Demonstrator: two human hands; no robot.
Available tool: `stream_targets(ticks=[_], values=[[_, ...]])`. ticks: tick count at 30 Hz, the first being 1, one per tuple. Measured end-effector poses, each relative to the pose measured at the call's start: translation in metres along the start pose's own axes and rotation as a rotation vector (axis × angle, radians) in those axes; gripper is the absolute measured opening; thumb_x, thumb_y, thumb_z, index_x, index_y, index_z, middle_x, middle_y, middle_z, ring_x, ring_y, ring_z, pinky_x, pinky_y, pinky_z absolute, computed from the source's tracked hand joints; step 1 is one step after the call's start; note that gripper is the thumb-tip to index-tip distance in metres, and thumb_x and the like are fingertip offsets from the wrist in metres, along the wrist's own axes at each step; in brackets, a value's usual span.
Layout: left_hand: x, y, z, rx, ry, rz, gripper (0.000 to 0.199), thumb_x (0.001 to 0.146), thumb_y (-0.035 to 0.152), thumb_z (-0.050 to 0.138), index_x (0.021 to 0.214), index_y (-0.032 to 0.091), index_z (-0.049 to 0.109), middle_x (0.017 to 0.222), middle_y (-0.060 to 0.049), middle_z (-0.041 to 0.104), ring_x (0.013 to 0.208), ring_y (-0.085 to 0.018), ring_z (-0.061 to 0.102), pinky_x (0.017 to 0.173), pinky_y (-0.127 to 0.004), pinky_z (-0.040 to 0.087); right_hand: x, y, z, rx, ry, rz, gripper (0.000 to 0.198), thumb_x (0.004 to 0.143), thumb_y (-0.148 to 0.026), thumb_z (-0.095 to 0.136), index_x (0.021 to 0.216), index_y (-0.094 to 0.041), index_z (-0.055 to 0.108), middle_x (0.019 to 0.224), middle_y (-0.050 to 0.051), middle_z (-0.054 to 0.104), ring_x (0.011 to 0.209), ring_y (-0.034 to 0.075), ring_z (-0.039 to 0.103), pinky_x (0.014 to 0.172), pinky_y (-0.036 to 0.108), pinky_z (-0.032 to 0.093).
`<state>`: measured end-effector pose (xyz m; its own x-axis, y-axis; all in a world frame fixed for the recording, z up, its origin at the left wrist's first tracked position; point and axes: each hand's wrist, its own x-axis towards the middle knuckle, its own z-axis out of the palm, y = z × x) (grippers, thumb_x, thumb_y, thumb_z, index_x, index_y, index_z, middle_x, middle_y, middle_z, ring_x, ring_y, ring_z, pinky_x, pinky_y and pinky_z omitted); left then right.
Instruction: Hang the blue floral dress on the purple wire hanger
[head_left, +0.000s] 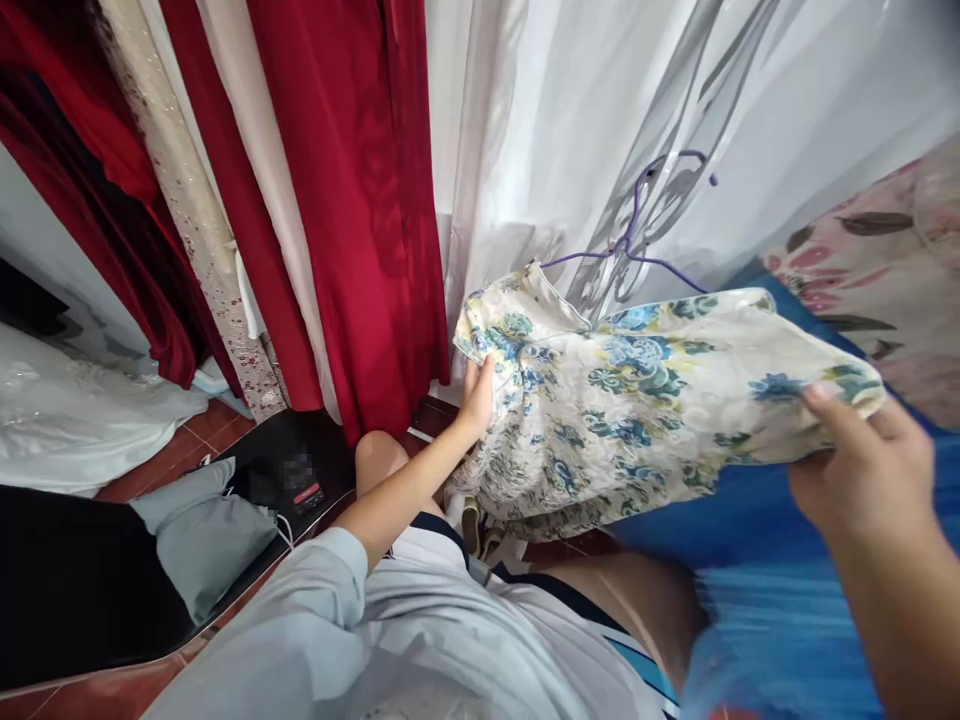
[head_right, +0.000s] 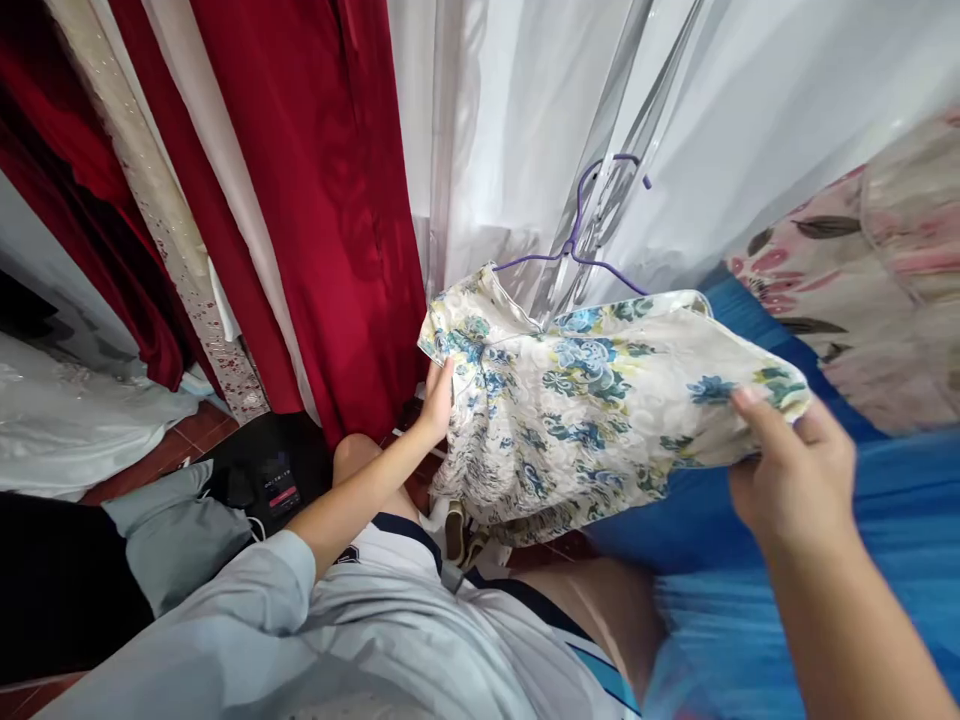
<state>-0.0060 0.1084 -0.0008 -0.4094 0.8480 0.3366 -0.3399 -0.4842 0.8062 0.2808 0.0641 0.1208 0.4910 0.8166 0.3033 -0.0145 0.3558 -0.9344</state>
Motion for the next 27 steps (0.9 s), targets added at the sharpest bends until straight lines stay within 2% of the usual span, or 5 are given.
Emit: stream_targets(ticks=[7,13,18,22,27], values=[[0.031,0.041,-0.006,0.113,-0.042,0.074,0.048,0.083,0.037,0.070,0.122,0.011,0.060,0.125,-0.016,0.065,0.122,-0.032,0.058,0.106,-0.043,0.041,0.018,-0.019,0.011,-0.018,-0.143,-0.260,0.021,0.072,-0.038,0.078,0.089,-0.027,0.078,0.071,0.005,0.065,0.053,0.013,0.047,0.051,0.033,0.032],[0.041,0.107,-0.004,0.598,0.111,0.556,0.100,0.074,0.024,0.075,0.153,0.020,0.014,0.157,-0.018,0.027,0.141,-0.030,0.035,0.115,-0.041,0.032,0.033,-0.061,0.023,0.094,-0.175,-0.286,0.026,0.080,-0.042,0.070,0.091,-0.019,0.075,0.066,0.001,0.061,0.052,0.013,0.044,0.050,0.026,0.032],[0.072,0.155,0.028,1.072,-0.243,0.704,0.095,0.072,0.014,0.069,0.153,0.027,0.023,0.150,-0.011,0.040,0.139,-0.035,0.035,0.118,-0.050,0.021,0.049,-0.096,0.046,0.120,-0.182,-0.435,0.027,0.088,-0.043,0.062,0.090,-0.018,0.073,0.071,0.001,0.063,0.057,0.013,0.050,0.056,0.025,0.039],[0.098,0.121,0.039,1.020,-0.515,0.640,0.101,0.069,0.022,0.075,0.154,0.024,0.019,0.148,-0.015,0.038,0.136,-0.036,0.038,0.111,-0.050,0.033,0.015,-0.105,0.068,-0.063,-0.285,-0.646,0.033,0.097,-0.045,0.049,0.096,-0.020,0.070,0.082,0.002,0.066,0.077,0.017,0.062,0.073,0.031,0.049],[0.076,0.037,0.025,0.841,-0.534,0.486,0.090,0.070,0.035,0.078,0.146,0.019,0.033,0.140,-0.017,0.045,0.132,-0.033,0.042,0.110,-0.049,0.035,-0.052,-0.108,0.079,-0.276,-0.861,-0.726,0.036,0.096,-0.038,0.054,0.128,-0.021,0.055,0.121,0.007,0.063,0.113,0.022,0.058,0.099,0.037,0.045]])
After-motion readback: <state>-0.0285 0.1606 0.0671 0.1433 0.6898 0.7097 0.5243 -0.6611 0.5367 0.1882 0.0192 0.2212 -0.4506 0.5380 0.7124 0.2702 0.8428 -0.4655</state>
